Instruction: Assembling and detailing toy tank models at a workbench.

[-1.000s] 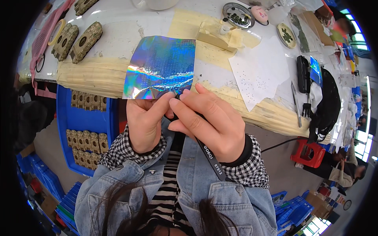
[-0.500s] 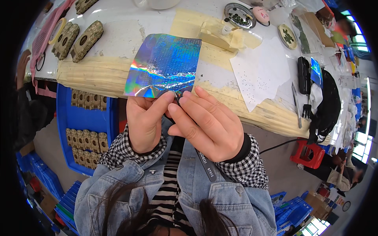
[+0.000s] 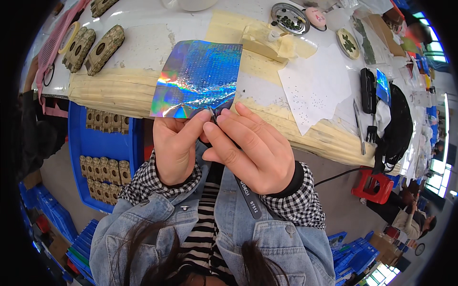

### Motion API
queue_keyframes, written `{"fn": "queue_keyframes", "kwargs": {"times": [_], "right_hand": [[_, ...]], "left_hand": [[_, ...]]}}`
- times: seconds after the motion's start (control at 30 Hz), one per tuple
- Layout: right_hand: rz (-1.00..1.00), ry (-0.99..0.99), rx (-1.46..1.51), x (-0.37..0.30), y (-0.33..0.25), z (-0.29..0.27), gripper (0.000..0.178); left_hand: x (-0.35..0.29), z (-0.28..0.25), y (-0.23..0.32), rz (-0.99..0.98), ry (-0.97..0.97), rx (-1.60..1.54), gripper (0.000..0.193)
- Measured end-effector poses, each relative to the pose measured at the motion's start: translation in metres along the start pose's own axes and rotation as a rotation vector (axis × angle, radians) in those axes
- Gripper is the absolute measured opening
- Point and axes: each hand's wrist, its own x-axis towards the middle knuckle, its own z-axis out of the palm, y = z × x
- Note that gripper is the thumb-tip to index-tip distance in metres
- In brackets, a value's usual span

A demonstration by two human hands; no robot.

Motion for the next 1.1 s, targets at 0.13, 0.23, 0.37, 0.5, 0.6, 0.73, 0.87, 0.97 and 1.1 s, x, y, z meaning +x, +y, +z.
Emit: {"fn": "queue_keyframes", "kwargs": {"times": [0.13, 0.23, 0.37, 0.5, 0.6, 0.73, 0.87, 0.97, 1.1], "right_hand": [[-0.008, 0.002, -0.006, 0.000, 0.000, 0.000, 0.036], [-0.020, 0.003, -0.006, 0.001, 0.000, -0.001, 0.036], [-0.025, 0.003, -0.013, 0.001, 0.000, 0.000, 0.036], [-0.024, 0.005, -0.011, 0.001, 0.000, 0.000, 0.035], [-0.042, 0.007, -0.015, 0.001, 0.001, 0.000, 0.035], [-0.051, 0.009, -0.013, 0.001, 0.002, 0.000, 0.035], [-0.040, 0.011, -0.011, 0.000, 0.002, -0.002, 0.035], [-0.019, 0.006, -0.007, 0.000, 0.001, -0.006, 0.036], [0.020, 0.022, -0.009, -0.009, 0.003, -0.018, 0.037]], "left_hand": [[0.000, -0.001, 0.001, -0.027, -0.010, -0.007, 0.020], [0.000, 0.000, 0.002, -0.033, 0.004, -0.025, 0.019], [0.002, 0.001, -0.001, -0.028, 0.038, -0.059, 0.018], [0.002, 0.002, 0.001, -0.030, 0.035, -0.083, 0.018], [0.001, 0.002, 0.001, -0.017, 0.036, -0.068, 0.017], [0.002, 0.002, 0.001, -0.017, 0.034, -0.060, 0.017], [0.003, 0.000, 0.000, -0.026, 0.031, -0.053, 0.017], [0.003, -0.001, -0.002, -0.015, 0.027, -0.065, 0.016], [0.003, 0.000, -0.002, -0.021, 0.046, -0.042, 0.016]]}}
